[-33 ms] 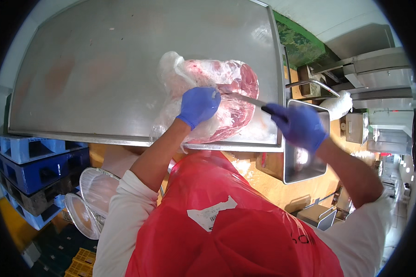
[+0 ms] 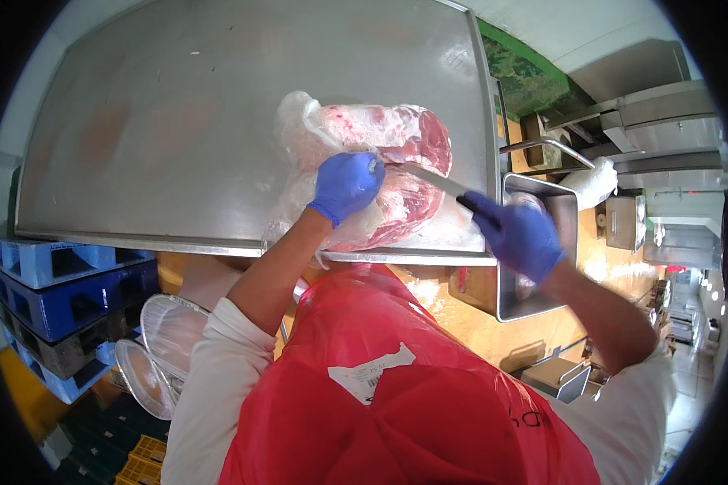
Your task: The person unwraps a large piece of meat from plastic packaging on a stainless steel table. Using a knife, the person trims fat and connective tissue from the meat, rotating it to access different sides. The trimmed pieces are placed into a metal tray nearby.
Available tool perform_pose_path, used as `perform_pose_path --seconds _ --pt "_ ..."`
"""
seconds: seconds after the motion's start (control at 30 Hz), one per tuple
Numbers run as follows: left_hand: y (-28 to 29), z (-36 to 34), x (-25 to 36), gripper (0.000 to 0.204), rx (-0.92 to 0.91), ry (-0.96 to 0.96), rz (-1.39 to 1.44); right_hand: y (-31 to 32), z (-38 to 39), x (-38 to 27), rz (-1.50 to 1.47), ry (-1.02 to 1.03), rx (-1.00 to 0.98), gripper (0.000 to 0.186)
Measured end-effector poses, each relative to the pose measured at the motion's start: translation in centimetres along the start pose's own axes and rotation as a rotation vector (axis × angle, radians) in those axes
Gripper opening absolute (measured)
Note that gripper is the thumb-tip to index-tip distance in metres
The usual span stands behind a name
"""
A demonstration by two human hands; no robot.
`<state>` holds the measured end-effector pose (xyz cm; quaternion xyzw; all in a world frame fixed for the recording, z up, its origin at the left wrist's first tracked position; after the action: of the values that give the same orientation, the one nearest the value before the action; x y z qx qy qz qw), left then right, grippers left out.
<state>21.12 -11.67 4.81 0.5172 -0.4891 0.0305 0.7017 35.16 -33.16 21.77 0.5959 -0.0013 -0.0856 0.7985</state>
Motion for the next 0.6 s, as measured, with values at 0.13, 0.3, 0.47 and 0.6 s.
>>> perform_pose_path --seconds 0.13,0.3,0.47,0.6 --pt "-0.4 -0.6 0.2 0.034 -0.007 -0.006 -0.001 -9.5 4.7 -0.1 -0.112 -0.092 0.315 0.05" --pt "-0.1 -1.0 0.6 0.036 0.015 -0.049 0.036 -17.5 5.5 -0.5 -0.129 -0.158 0.516 0.058" --pt "-0.6 -1.0 -0.2 0.038 0.027 0.068 0.015 -19.5 5.8 -0.6 -0.145 -0.161 0.521 0.065" --pt "0.2 -0.4 1.6 0.042 -0.096 0.243 -0.058 -12.2 9.4 -0.3 -0.163 -0.153 0.447 0.058"
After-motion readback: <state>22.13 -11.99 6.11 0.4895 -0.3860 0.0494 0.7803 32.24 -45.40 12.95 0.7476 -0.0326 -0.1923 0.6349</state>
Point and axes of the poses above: each hand's wrist, its own z-axis away from the middle knuckle, its own y-axis out of the back of the hand, x = y × z, the point moved 4 cm from there along -z, towards the middle knuckle, and after that the axes turned 14 degrees about y, right-handed, at the moved point
